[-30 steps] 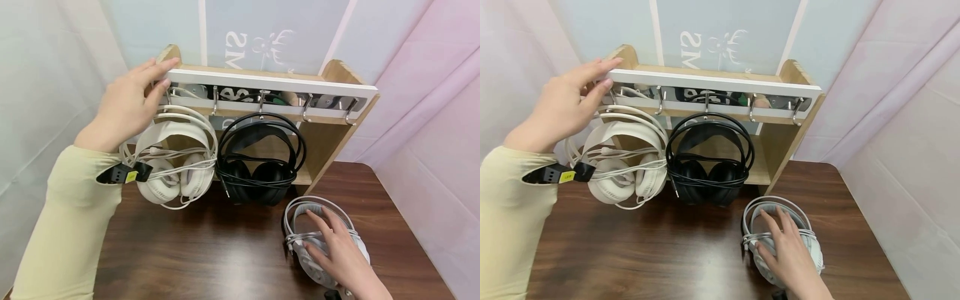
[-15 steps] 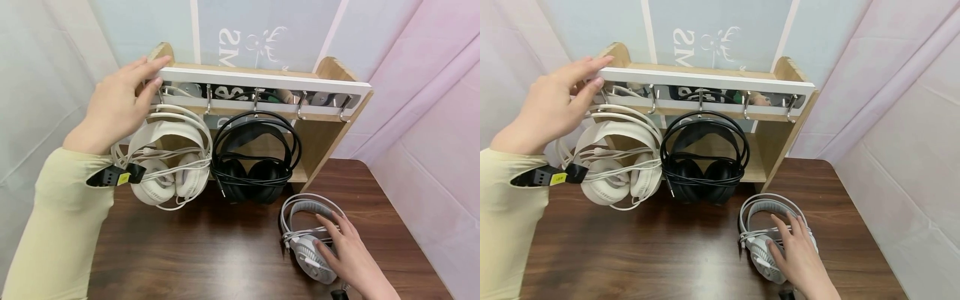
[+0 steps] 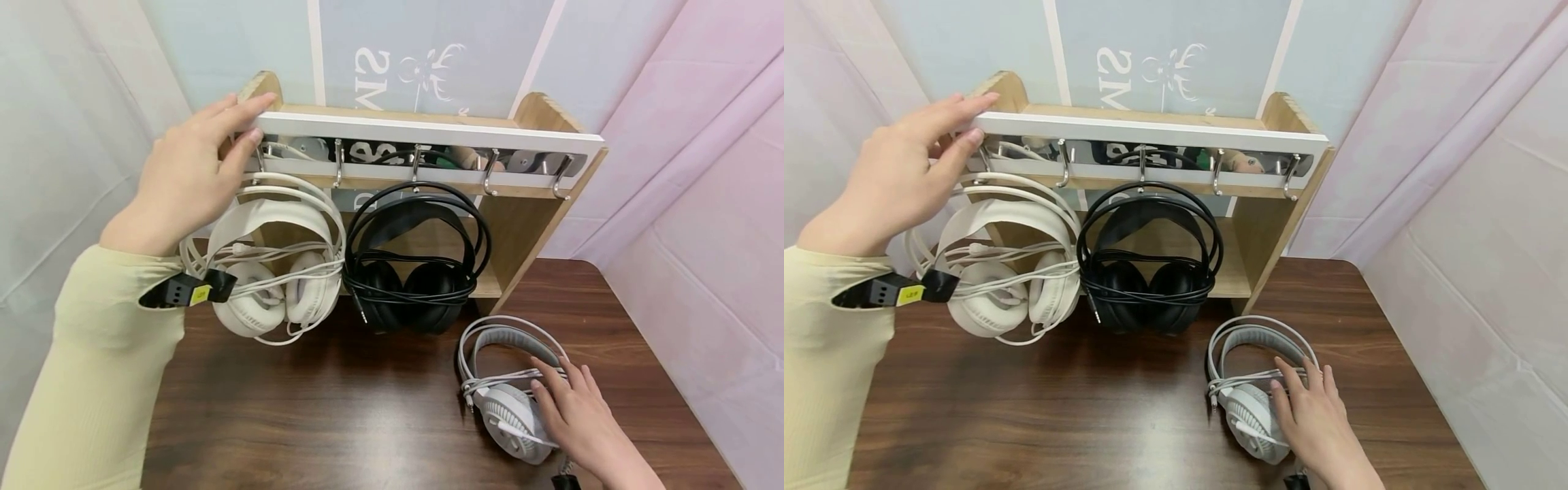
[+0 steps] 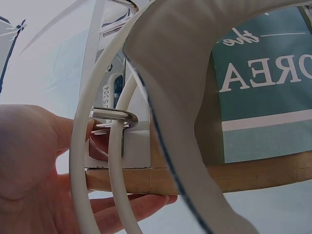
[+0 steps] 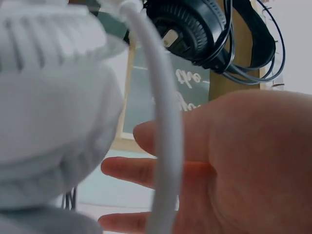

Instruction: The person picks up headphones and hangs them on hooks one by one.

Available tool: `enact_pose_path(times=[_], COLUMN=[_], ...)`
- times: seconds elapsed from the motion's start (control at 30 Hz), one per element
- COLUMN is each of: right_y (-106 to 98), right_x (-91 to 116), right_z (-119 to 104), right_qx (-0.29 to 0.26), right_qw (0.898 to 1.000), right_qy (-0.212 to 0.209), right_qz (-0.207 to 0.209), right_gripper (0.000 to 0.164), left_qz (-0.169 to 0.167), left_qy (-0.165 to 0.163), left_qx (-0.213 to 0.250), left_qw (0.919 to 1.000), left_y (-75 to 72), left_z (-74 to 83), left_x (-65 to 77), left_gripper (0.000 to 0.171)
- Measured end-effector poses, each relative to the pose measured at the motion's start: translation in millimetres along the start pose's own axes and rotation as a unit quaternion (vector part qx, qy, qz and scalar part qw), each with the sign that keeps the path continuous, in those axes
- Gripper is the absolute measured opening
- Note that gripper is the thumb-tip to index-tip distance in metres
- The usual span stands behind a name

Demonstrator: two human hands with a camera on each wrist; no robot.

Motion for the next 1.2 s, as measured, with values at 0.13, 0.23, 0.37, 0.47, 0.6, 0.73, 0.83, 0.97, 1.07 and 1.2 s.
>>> enact_pose_path(times=[0.13,0.23,0.37,0.47,0.6,0.73,0.83,0.97,1.07,1.2], right_y=[2,2,2,3,2,0,-1,-3,-7,-9], right_x=[1,0,-2,-4,-6,-9,-11,-14,-16,-17], right_z=[12,19,28,33,38,44,48,57,64,73], right_qx=[0.002,0.018,0.035,0.035,0.038,0.04,0.042,0.037,0.023,-0.01], right_qw=[0.999,0.997,0.99,0.984,0.983,0.985,0.985,0.981,0.978,0.97], right_qy=[0.025,0.044,0.08,0.101,0.099,0.091,0.085,0.091,0.101,0.112], right_qz=[-0.033,-0.055,-0.108,-0.143,-0.149,-0.144,-0.145,-0.164,-0.183,-0.216], right_gripper=[0.047,0.051,0.056,0.059,0.06,0.059,0.059,0.065,0.071,0.075], left_qz=[0.004,0.003,-0.002,-0.003,0.001,0.003,0.001,0.0,0.0,0.0], left_qy=[0.002,0.004,0.002,0.001,0.003,0.003,0.002,0.003,0.003,0.0], left_qx=[0.0,-0.003,-0.006,-0.006,-0.005,-0.006,-0.007,-0.003,0.002,0.0], left_qw=[1.0,1.0,1.0,1.0,1.0,1.0,1.0,1.0,1.0,1.0], left_y=[0.6,0.5,0.9,1.0,0.8,1.0,1.3,1.6,1.6,1.7], left_z=[0.2,-0.1,-0.7,-0.9,-1.2,-0.5,0.6,1.5,0.9,-0.5], left_x=[0.3,0.2,0.0,0.2,0.2,-0.3,-0.6,-0.9,-0.8,-0.6], left_gripper=[0.043,0.043,0.043,0.043,0.043,0.043,0.043,0.043,0.043,0.044])
Point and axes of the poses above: each hand's wrist, its own x-axis away from the middle knuckle, its own y-axis out of the palm, z = x × y, the point moved 5 cm from there along -x, towards the middle knuckle, and after that the axes turned 1 degree about -x, right-handed, at the moved point
